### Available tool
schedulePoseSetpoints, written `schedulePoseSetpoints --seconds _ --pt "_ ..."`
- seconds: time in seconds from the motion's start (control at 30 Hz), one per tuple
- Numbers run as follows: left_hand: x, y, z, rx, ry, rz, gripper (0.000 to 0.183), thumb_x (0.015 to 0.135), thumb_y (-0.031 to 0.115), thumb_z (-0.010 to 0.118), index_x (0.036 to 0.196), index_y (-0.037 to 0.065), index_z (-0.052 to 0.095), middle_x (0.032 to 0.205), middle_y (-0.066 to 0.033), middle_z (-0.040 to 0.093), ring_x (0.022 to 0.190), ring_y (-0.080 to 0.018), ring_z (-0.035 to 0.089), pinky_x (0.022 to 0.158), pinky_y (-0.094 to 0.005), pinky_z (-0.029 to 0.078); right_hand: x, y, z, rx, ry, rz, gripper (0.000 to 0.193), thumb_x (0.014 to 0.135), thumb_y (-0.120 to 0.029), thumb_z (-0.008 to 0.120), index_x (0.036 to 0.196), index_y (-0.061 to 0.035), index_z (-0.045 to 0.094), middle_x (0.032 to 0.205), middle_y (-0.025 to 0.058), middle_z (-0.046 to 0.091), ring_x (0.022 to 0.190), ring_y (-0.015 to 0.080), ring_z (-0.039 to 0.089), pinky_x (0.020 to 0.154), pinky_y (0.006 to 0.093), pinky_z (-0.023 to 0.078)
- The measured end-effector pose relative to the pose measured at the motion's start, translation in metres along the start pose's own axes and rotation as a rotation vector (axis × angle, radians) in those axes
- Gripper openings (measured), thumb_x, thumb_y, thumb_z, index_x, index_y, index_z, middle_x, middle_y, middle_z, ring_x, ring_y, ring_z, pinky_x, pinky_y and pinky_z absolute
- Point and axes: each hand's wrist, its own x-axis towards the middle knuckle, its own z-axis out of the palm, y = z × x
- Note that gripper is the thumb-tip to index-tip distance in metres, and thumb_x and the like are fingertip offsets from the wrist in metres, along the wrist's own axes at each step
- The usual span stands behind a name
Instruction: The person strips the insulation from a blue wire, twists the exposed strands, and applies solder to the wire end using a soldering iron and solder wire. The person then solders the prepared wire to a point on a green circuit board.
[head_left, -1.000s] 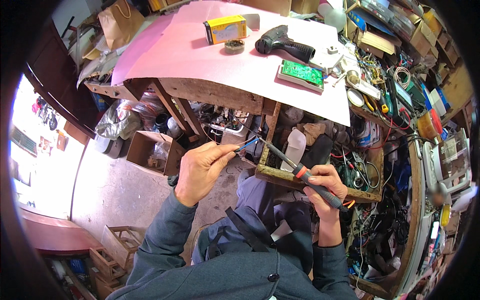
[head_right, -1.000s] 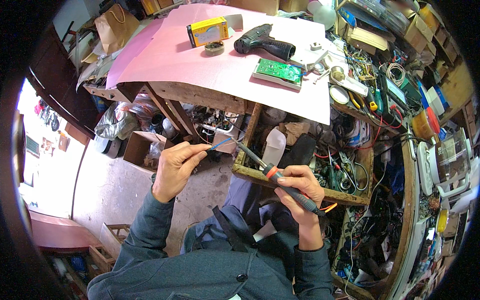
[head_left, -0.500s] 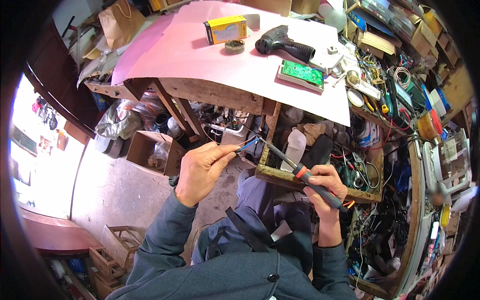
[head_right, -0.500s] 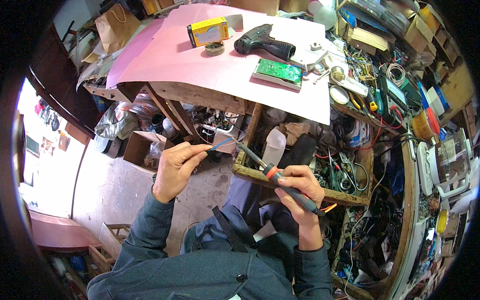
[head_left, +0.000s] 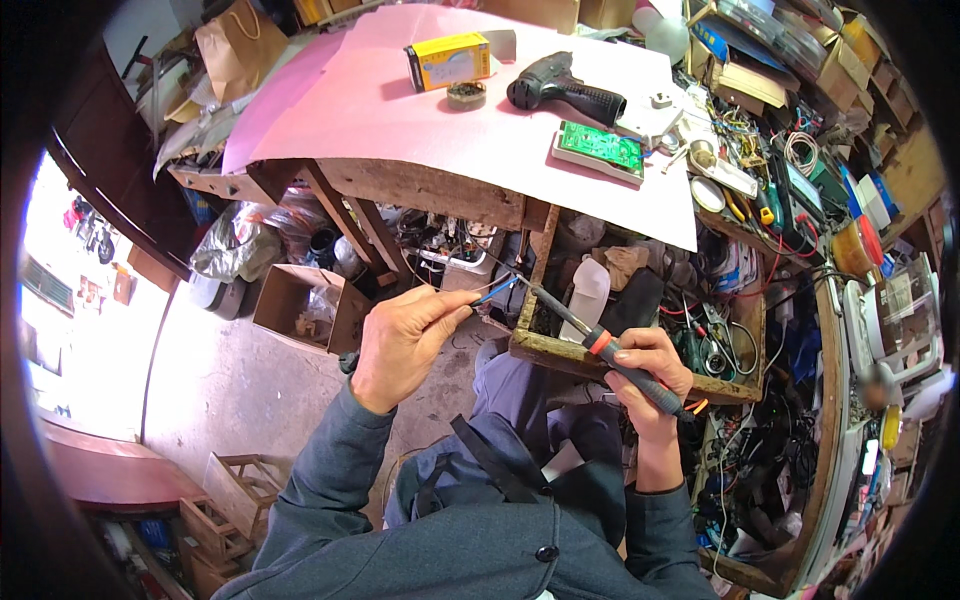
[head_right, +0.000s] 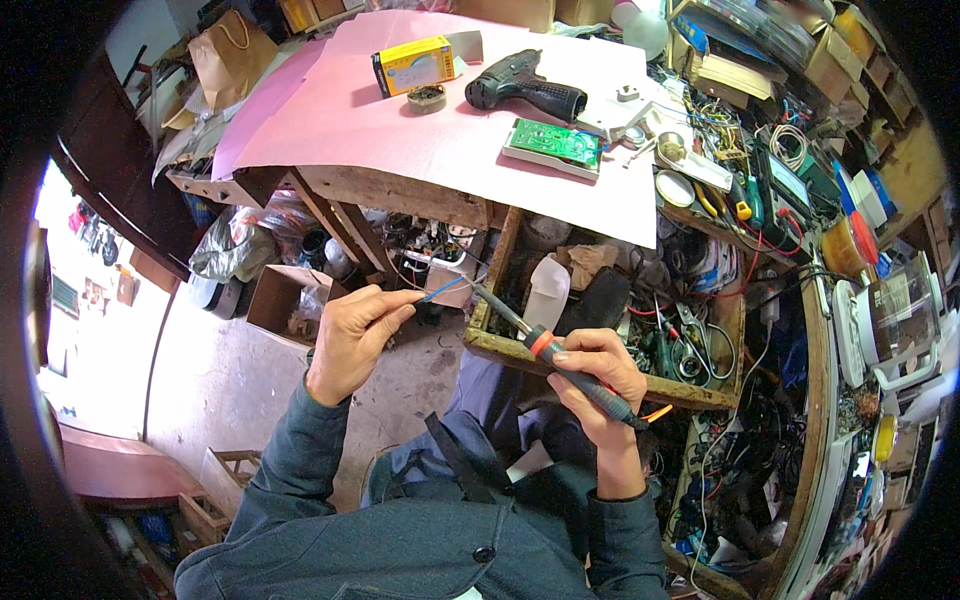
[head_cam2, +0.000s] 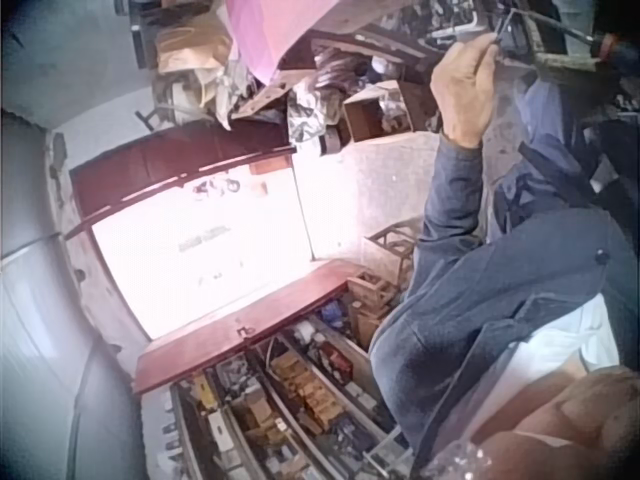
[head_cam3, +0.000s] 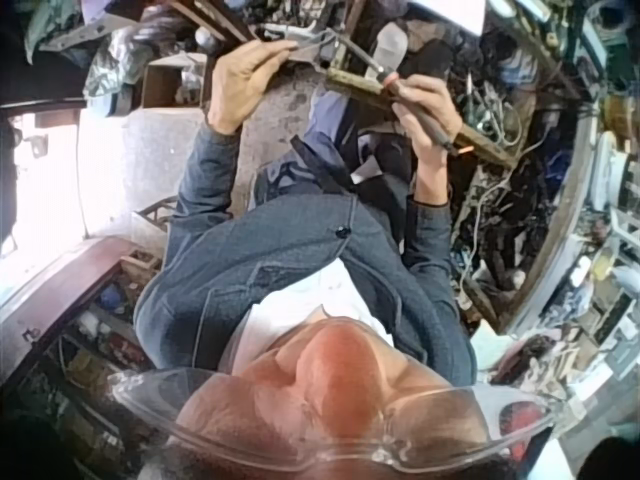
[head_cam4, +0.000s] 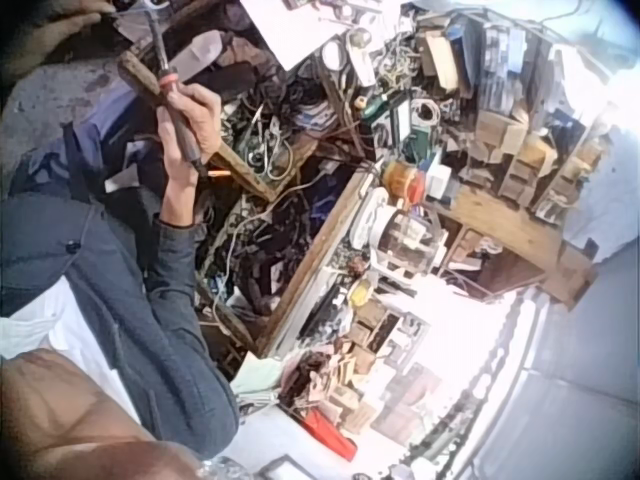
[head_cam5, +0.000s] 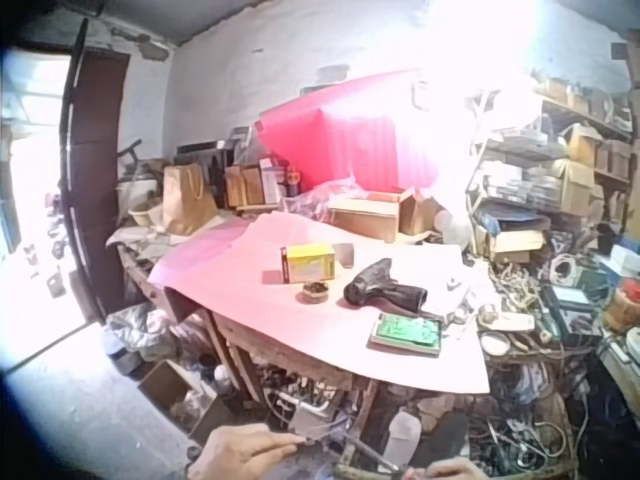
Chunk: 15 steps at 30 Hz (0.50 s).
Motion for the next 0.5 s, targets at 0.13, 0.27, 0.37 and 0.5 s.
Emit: schedulePoseSetpoints --seconds 0.13,0.27,0.37,0.5 --pt "0.0006 0.0014 0.0007 -0.024 0.004 0.023 0.023 0.095 0.004 0.074 0.118 0.005 0.079 0.071 -0.0033 0.052 0.064 -0.0106 0.047 0.057 -0.0287 0.037 0.0 0.0011 -0.0005 -0.001 -0.002 -0.009 0.034 0.076 0.008 0.081 0.106 -0.0057 0.077 0.107 0.0118 0.068 0.095 0.02 0.066 0.086 0.0329 0.053" --pt "0.0007 0.0013 0.0004 -0.021 -0.003 0.026 0.023 0.095 0.004 0.073 0.118 0.004 0.079 0.071 -0.0032 0.052 0.064 -0.0104 0.047 0.057 -0.0287 0.037 -0.0003 0.0016 -0.0002 -0.001 0.003 -0.008 0.034 0.076 0.008 0.081 0.106 -0.0057 0.077 0.107 0.0117 0.068 0.094 0.0198 0.065 0.086 0.0327 0.053" --pt "0.0009 0.0003 0.0012 -0.025 0.005 0.03 0.023 0.095 0.003 0.073 0.118 0.004 0.078 0.071 -0.0033 0.052 0.064 -0.0106 0.046 0.057 -0.0289 0.037 -0.0006 0.0014 -0.0001 0.005 0.006 -0.003 0.033 0.076 0.008 0.081 0.106 -0.0056 0.077 0.107 0.0116 0.068 0.094 0.0195 0.065 0.085 0.0324 0.052" --pt "0.0013 0.0013 0.0005 -0.027 0.001 0.019 0.023 0.096 0.004 0.073 0.118 0.004 0.078 0.072 -0.0035 0.053 0.064 -0.0108 0.047 0.057 -0.0288 0.037 -0.0012 0.0028 -0.0004 0.01 0.007 -0.002 0.033 0.076 0.008 0.081 0.106 -0.0056 0.077 0.106 0.0115 0.068 0.093 0.0194 0.065 0.085 0.0321 0.052"
